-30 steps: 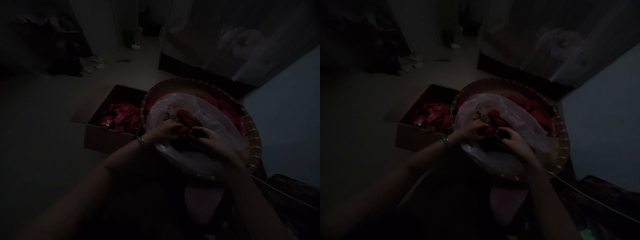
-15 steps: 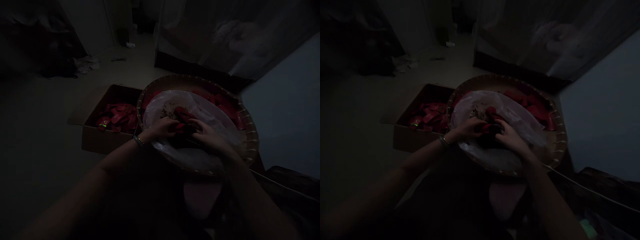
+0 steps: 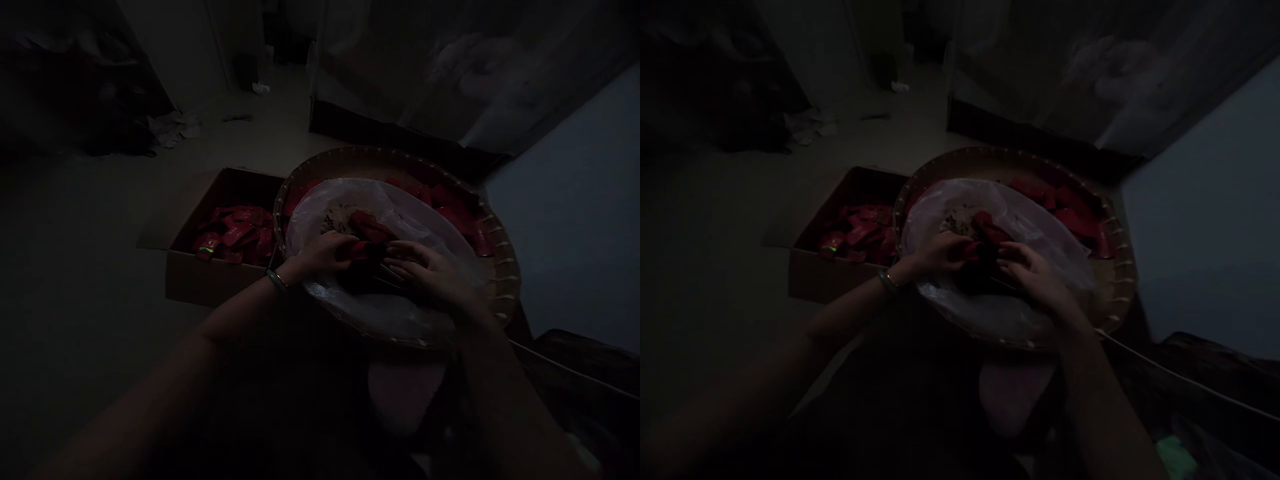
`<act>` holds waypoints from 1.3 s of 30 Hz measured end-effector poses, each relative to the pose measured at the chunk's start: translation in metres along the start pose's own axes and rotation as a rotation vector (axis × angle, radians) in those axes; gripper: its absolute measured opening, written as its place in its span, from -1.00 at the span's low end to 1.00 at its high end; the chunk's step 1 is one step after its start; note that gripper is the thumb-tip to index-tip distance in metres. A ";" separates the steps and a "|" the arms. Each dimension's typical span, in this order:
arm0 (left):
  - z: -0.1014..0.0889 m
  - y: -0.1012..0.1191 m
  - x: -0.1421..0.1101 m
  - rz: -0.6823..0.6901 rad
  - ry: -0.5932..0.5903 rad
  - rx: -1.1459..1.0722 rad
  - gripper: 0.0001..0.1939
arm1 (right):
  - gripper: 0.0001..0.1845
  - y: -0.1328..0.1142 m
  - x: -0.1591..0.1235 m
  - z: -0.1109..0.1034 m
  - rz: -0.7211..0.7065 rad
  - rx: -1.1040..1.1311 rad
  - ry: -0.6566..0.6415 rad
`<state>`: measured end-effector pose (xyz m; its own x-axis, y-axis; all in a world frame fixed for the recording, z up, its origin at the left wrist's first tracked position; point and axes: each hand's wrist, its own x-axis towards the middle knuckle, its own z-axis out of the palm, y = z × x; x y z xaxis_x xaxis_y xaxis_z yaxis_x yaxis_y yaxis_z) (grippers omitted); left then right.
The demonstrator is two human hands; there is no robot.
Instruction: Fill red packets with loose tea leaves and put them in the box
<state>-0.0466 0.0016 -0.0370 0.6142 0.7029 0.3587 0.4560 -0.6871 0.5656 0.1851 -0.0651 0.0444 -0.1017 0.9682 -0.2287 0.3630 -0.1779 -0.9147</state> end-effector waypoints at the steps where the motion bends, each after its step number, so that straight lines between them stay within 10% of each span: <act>1: 0.000 0.000 0.000 -0.001 0.031 -0.007 -0.49 | -0.67 0.005 -0.001 -0.003 0.004 -0.073 -0.021; 6: 0.000 0.000 -0.001 0.010 0.101 -0.038 -0.49 | -0.78 0.035 -0.004 -0.002 -0.065 -0.522 -0.247; 13: -0.003 0.003 -0.001 -0.001 0.088 -0.036 -0.49 | -0.58 0.061 0.006 0.014 -0.137 -0.801 -0.182; 19: -0.002 0.001 -0.001 0.024 0.090 -0.056 -0.51 | -0.26 0.068 0.013 0.036 -0.201 -0.871 -0.190; 39: -0.002 0.002 -0.002 0.037 0.087 -0.039 -0.53 | -0.55 0.063 0.022 0.065 -0.194 -0.895 -0.146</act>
<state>-0.0482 -0.0002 -0.0352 0.5714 0.6917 0.4417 0.4077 -0.7063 0.5787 0.1457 -0.0659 -0.0395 -0.3291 0.9241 -0.1943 0.9012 0.2460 -0.3568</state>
